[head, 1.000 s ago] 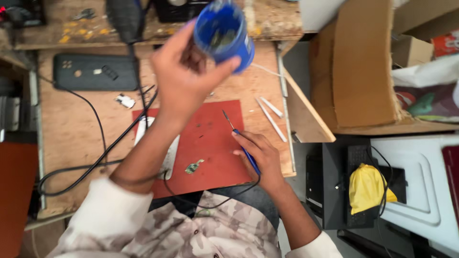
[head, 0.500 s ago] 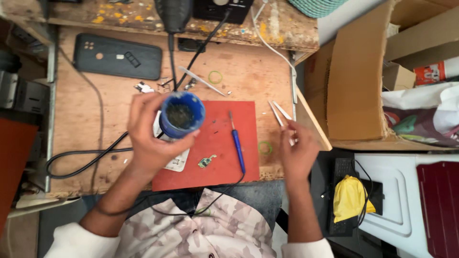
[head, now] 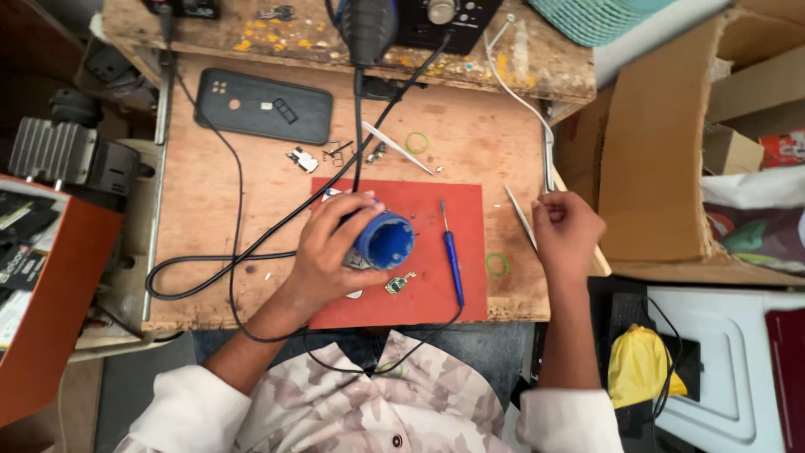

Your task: The person uses tweezers and a soldering iron to manipulate and solder small components on a circuit board. They repeatedly pick up and place tiny parts, apply solder, and inspect the board throughout the clip.

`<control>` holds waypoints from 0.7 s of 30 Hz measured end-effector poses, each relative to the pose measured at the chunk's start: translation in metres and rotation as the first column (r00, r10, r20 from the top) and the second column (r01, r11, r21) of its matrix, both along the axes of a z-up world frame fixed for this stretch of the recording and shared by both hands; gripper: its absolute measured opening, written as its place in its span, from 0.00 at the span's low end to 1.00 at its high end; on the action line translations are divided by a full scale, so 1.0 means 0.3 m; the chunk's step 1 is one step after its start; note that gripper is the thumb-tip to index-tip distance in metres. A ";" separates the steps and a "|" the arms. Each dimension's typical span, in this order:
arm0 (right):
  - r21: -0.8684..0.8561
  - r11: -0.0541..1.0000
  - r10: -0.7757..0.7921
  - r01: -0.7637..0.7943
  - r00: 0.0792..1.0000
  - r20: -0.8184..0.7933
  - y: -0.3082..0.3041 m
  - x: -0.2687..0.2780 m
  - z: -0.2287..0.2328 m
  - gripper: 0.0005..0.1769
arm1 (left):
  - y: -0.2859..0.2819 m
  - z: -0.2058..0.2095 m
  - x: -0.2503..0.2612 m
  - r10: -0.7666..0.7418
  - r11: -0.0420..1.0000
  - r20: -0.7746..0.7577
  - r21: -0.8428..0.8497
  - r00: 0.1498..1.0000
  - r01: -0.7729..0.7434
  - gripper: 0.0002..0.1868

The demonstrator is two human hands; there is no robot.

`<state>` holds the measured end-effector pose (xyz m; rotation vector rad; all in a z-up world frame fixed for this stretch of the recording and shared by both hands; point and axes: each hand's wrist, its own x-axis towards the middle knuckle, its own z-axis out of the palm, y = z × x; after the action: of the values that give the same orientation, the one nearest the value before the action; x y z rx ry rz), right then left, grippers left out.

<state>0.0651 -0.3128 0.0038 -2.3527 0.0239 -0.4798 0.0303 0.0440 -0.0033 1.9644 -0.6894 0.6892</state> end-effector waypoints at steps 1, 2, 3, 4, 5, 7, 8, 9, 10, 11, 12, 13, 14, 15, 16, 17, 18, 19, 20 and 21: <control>0.309 0.951 0.022 -0.001 0.998 -0.066 0.032 -0.023 0.012 0.04 | 0.001 0.000 -0.002 -0.011 1.000 0.002 0.008 1.000 0.011 0.43; 0.586 0.810 0.063 0.023 0.990 -0.126 0.066 -0.046 0.025 0.04 | 0.003 -0.002 0.000 -0.021 1.000 0.004 0.015 1.000 0.021 0.43; 0.712 0.702 0.167 -0.017 0.976 -0.142 0.099 -0.084 0.039 0.03 | 0.001 -0.003 -0.005 -0.038 0.999 0.002 0.022 0.999 0.038 0.43; 0.820 0.571 0.270 -0.042 0.953 -0.139 0.139 -0.128 0.048 0.04 | 0.000 -0.003 -0.005 -0.036 0.999 -0.003 0.040 0.999 0.036 0.43; 0.805 0.590 0.304 -0.063 0.941 -0.150 0.188 -0.170 0.051 0.03 | -0.001 -0.002 0.003 -0.032 0.998 0.000 0.059 0.999 0.032 0.43; 0.783 0.609 0.382 -0.126 0.912 -0.151 0.267 -0.239 0.057 0.13 | 0.004 0.000 0.011 -0.037 0.996 -0.012 0.079 0.999 0.038 0.42; 0.777 0.607 0.426 -0.167 0.894 -0.141 0.296 -0.265 0.057 0.23 | 0.008 -0.001 0.010 -0.046 0.996 -0.028 0.078 0.999 0.048 0.42; 0.765 0.611 0.460 -0.204 0.878 -0.133 0.308 -0.292 0.062 0.34 | 0.008 -0.002 0.007 -0.064 0.995 -0.040 0.070 0.997 0.067 0.42; 0.736 0.654 0.439 -0.175 0.880 -0.182 0.320 -0.314 0.061 0.22 | 0.006 -0.004 0.002 -0.066 0.995 -0.061 0.064 0.996 0.070 0.42; 0.697 0.700 0.418 -0.156 0.881 -0.223 0.327 -0.317 0.055 0.11 | -0.002 -0.006 0.005 -0.066 0.996 -0.072 0.052 0.995 0.069 0.42; 0.654 0.744 0.393 -0.136 0.881 -0.263 0.326 -0.314 0.054 0.03 | -0.008 -0.006 0.008 -0.065 0.997 -0.082 0.041 0.994 0.069 0.42; 0.724 0.672 0.425 -0.155 0.881 -0.206 0.331 -0.302 0.049 0.04 | -0.005 -0.004 0.012 -0.061 0.997 -0.084 0.049 0.995 0.066 0.42; 0.786 0.593 0.453 -0.174 0.880 -0.147 0.338 -0.291 0.043 0.07 | 0.001 -0.001 0.016 -0.057 0.996 -0.086 0.057 0.995 0.062 0.43; 0.841 0.510 0.471 -0.181 0.877 -0.096 0.342 -0.295 0.037 0.10 | 0.004 -0.003 0.009 -0.057 0.996 -0.100 0.064 0.993 0.064 0.43; 0.827 0.534 0.462 -0.175 0.880 -0.112 0.345 -0.295 0.031 0.11 | 0.006 -0.005 0.004 -0.051 0.996 -0.102 0.071 0.994 0.058 0.43; 0.811 0.561 0.449 -0.169 0.885 -0.126 0.344 -0.295 0.027 0.13 | 0.004 -0.006 0.003 -0.048 0.996 -0.102 0.075 0.994 0.056 0.44; 0.793 0.587 0.436 -0.162 0.889 -0.141 0.342 -0.295 0.025 0.15 | 0.001 -0.007 0.003 -0.045 0.995 -0.102 0.080 0.994 0.053 0.44; 0.735 0.628 0.449 -0.257 0.891 -0.072 0.340 -0.295 0.022 0.14 | -0.001 -0.007 0.004 -0.045 0.996 -0.092 0.078 0.995 0.053 0.44; 0.663 0.664 0.465 -0.346 0.885 -0.005 0.340 -0.295 0.020 0.13 | -0.003 -0.006 0.005 -0.045 0.996 -0.083 0.077 0.996 0.052 0.44; 0.583 0.691 0.488 -0.428 0.871 0.060 0.340 -0.296 0.016 0.13 | -0.003 -0.006 0.004 -0.042 0.996 -0.075 0.076 0.996 0.048 0.44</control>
<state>-0.0238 -0.2108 0.0086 -1.6784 -0.3277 -0.0734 0.0317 0.0432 -0.0050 2.0286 -0.7230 0.5683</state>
